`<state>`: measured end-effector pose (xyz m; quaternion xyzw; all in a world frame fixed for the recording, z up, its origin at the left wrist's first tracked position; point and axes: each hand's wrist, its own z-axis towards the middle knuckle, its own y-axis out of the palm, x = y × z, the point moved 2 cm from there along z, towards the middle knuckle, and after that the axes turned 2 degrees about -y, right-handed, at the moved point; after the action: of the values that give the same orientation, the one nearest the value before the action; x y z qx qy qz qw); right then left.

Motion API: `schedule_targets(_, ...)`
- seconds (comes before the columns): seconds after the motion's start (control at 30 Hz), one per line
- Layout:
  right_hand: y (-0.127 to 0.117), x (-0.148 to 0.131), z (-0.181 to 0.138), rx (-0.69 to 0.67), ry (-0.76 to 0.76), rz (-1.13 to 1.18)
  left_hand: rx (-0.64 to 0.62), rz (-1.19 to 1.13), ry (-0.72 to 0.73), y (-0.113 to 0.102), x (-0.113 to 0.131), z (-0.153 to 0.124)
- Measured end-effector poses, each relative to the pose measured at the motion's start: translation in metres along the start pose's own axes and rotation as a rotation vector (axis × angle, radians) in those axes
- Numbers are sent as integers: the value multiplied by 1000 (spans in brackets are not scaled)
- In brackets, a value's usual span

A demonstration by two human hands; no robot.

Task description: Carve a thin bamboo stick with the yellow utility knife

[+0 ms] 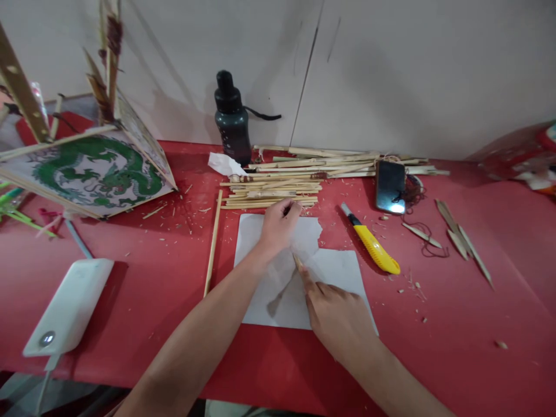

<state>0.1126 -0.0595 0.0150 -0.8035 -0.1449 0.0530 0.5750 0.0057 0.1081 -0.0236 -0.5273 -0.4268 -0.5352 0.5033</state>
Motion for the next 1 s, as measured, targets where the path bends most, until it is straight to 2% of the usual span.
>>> schedule_targets(0.1,0,3,2,26,29,-6,-20,-6,12,0,0,0)
schedule_targets(0.3,-16,9,39,92,63,4,-18,-7,23,0,-2,0)
schedule_targets(0.57,2,2,-7,32,22,-16,-1,1,11,-1,0,1)
schedule_targets(0.83,-8,5,25,65,24,-14,-23,14,26,-1,-2,1)
schedule_targets(1.0,-10,-1,25,43,-1,-16,-18,6,29,0,-3,2)
